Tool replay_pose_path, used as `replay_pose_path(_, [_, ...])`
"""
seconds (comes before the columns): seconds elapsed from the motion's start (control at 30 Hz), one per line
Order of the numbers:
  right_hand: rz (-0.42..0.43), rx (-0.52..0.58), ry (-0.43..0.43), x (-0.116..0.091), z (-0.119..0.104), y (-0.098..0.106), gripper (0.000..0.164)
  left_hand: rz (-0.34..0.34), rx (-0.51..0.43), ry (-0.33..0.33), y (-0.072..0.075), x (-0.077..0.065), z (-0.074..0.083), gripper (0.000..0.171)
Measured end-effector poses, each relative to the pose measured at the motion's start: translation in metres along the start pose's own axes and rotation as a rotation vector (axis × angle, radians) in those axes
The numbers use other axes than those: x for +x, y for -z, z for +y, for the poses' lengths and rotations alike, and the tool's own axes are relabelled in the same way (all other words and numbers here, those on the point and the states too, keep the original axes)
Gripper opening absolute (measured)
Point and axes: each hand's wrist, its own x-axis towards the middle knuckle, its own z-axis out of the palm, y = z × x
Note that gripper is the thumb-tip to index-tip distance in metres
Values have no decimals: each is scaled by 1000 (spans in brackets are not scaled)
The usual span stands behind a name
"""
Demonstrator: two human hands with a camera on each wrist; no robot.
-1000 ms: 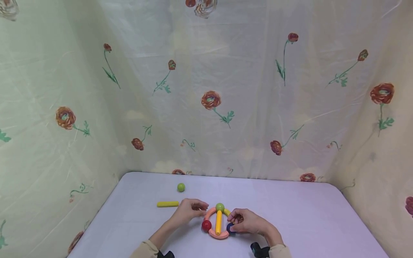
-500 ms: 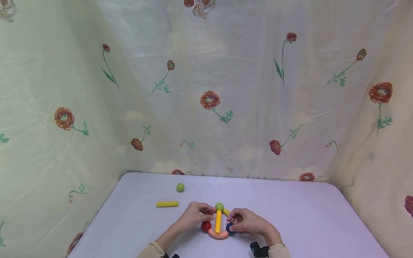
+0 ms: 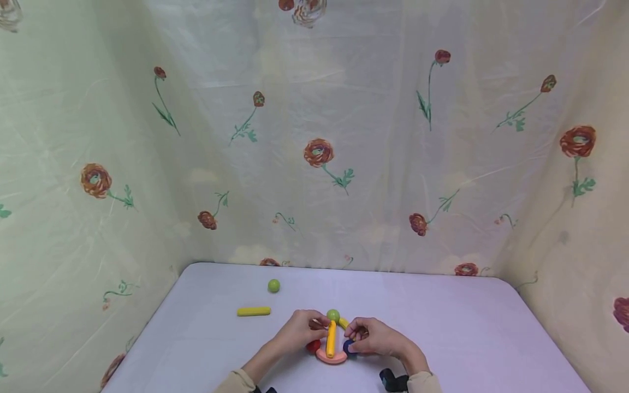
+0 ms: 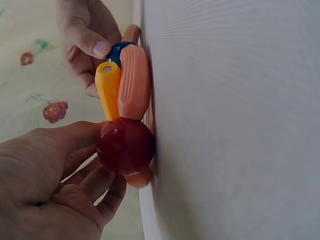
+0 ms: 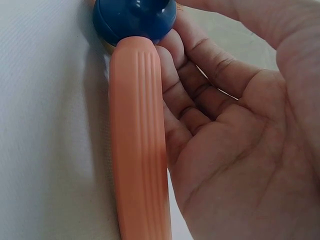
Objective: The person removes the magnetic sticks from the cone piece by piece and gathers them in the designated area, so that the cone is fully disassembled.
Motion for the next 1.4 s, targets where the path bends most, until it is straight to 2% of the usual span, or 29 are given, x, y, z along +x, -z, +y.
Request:
replay_pose_path(0.3, [5, -1, -17, -1, -3, 0, 31, -62, 23, -66, -1, -1, 2, 30])
replay_pose_path(0.47, [8, 2, -22, -2, -4, -1, 31, -70, 107, -94, -6, 0, 2, 35])
replay_pose_path(0.63, [15, -1, -27, -1, -2, -1, 31, -113, 204, -173, -9, 2, 1, 35])
replay_pose_path(0.73, [18, -3, -32, -1, -3, -1, 31, -139, 227, -201, -10, 2, 0, 36])
replay_pose_path(1.1, [15, 1, -33, -2, -5, -1, 31, -157, 171, -200, -6, 3, -4, 32])
replay_pose_path(1.4, [4, -2, -13, -1, -2, 0, 31, -137, -62, -140, -1, 1, -8, 34])
